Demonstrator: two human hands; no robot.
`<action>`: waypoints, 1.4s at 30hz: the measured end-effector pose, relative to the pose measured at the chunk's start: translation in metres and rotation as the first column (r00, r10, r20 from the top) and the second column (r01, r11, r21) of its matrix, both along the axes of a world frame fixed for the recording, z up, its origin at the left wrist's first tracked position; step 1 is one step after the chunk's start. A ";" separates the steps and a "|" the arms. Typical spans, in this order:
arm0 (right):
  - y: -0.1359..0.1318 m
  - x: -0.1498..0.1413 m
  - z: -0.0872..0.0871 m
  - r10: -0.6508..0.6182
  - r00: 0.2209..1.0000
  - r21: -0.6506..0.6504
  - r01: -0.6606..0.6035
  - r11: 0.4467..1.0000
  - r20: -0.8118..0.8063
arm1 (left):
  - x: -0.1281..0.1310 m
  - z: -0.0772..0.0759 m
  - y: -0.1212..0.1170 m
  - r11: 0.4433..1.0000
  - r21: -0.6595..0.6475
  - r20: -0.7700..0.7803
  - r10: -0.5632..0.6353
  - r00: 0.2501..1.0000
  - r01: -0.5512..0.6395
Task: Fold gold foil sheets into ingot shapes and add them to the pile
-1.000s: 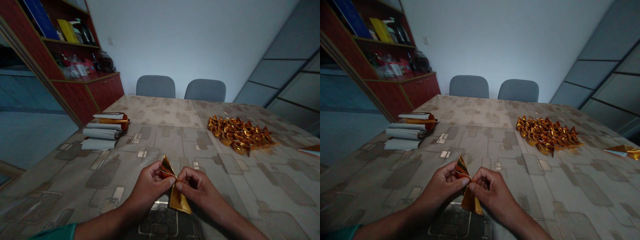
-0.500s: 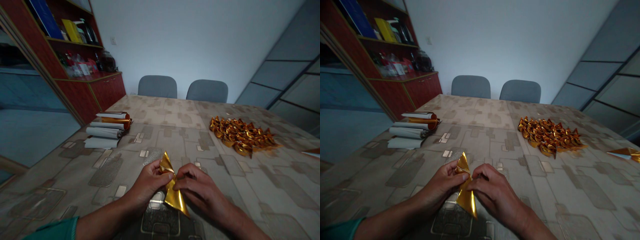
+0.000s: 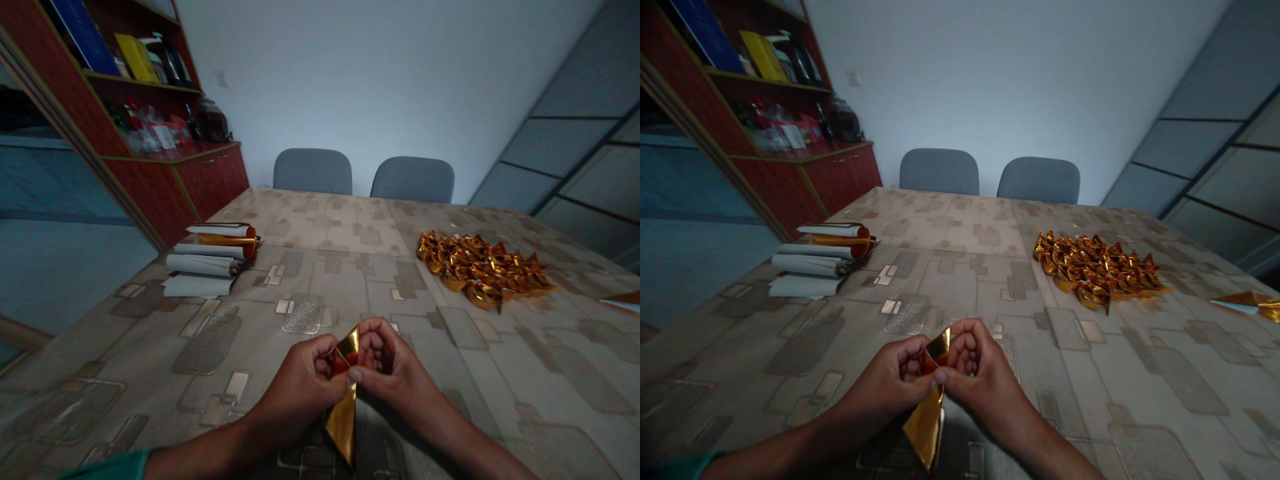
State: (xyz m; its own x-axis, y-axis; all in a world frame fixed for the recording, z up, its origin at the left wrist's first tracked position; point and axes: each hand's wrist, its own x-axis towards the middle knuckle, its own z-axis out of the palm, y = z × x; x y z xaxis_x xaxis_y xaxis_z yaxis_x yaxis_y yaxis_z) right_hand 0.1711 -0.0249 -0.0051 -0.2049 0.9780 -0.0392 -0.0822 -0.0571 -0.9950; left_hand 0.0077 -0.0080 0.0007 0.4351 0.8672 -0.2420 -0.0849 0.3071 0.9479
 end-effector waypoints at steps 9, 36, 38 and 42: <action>-0.006 0.012 0.019 -0.039 0.915 0.444 -0.157 0.882 0.401 | -0.011 0.010 0.014 0.989 -0.140 0.135 0.070 0.988 -0.051; 0.004 0.005 0.009 -0.272 0.892 -0.231 0.197 0.953 -0.360 | -0.008 0.010 0.006 0.982 -0.146 0.450 -0.042 0.892 0.121; 0.003 0.003 0.010 -0.271 0.879 -0.280 0.167 0.945 -0.392 | -0.006 0.008 0.007 0.988 -0.141 0.414 -0.002 0.910 0.067; -0.002 -0.004 0.007 -0.228 0.896 -0.256 0.134 0.957 -0.382 | -0.002 0.005 0.010 0.974 -0.172 0.248 0.184 0.951 -0.144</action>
State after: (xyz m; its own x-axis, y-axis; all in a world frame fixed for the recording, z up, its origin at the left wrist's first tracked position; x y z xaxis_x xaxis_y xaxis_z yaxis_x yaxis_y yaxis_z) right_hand 0.1670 -0.0272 0.0020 -0.0692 0.9759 -0.2070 -0.5033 -0.2133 -0.8374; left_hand 0.0054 0.0021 0.0057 0.3552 0.8943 -0.2722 -0.3841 0.4051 0.8297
